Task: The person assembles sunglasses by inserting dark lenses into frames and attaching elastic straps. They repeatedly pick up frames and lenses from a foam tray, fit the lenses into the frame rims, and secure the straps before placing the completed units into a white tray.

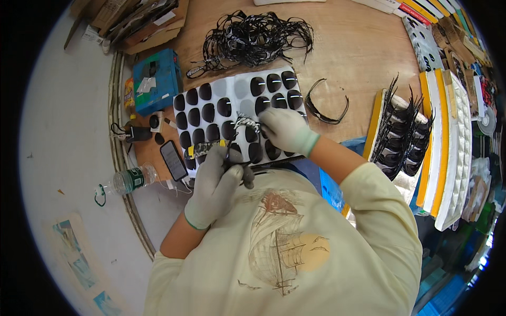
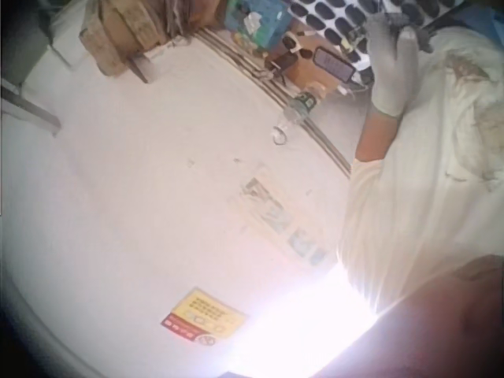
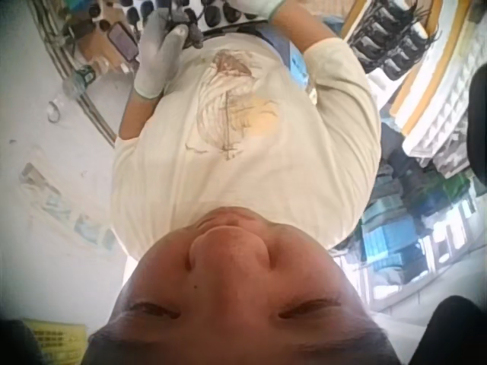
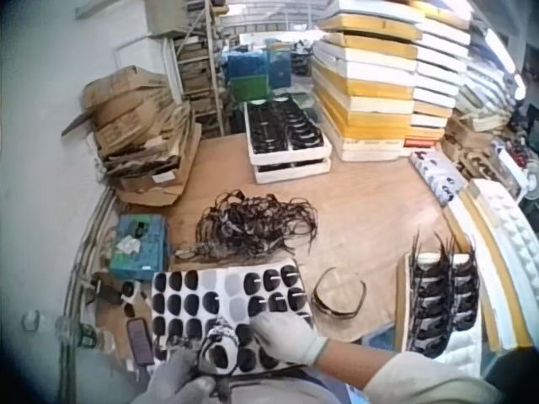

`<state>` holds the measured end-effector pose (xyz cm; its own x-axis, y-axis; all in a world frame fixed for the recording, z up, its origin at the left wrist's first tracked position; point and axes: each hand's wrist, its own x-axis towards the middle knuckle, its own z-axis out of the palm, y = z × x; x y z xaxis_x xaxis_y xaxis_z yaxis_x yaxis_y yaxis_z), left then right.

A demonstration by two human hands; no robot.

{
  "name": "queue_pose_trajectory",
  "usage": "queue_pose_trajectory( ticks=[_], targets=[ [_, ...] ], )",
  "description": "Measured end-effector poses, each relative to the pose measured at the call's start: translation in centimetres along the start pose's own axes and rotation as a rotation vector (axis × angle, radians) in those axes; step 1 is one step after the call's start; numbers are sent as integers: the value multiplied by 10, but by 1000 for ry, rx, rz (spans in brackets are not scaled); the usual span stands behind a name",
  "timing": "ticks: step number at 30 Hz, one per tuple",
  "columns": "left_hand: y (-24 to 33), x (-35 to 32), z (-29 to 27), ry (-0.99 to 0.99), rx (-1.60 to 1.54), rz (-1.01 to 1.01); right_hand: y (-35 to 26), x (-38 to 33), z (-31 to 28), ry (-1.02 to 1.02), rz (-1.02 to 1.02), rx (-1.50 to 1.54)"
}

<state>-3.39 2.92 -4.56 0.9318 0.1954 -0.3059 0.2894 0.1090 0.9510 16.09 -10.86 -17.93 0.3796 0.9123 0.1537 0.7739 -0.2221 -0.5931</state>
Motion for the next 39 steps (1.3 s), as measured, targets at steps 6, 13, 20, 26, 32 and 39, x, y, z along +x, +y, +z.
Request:
queue_pose_trajectory(
  ticks=[6, 13, 20, 26, 32, 39],
  targets=[
    [-10, 18, 5, 140, 236, 22, -51, -70, -26, 383, 205, 413],
    [-15, 29, 25, -82, 569, 63, -87, -71, -32, 492, 522, 1228],
    [-7, 17, 23, -188, 307, 127, -87, -65, -50, 420, 475, 1441],
    [-16, 10, 10, -323, 471, 149, -62, -65, -58, 23, 566, 1711],
    [-21, 5, 6, -224, 392, 88, -66, -52, -56, -156, 614, 1730],
    [-17, -4, 9, 72, 322, 160, -67, -44, -28, -142, 423, 1886]
  ],
)
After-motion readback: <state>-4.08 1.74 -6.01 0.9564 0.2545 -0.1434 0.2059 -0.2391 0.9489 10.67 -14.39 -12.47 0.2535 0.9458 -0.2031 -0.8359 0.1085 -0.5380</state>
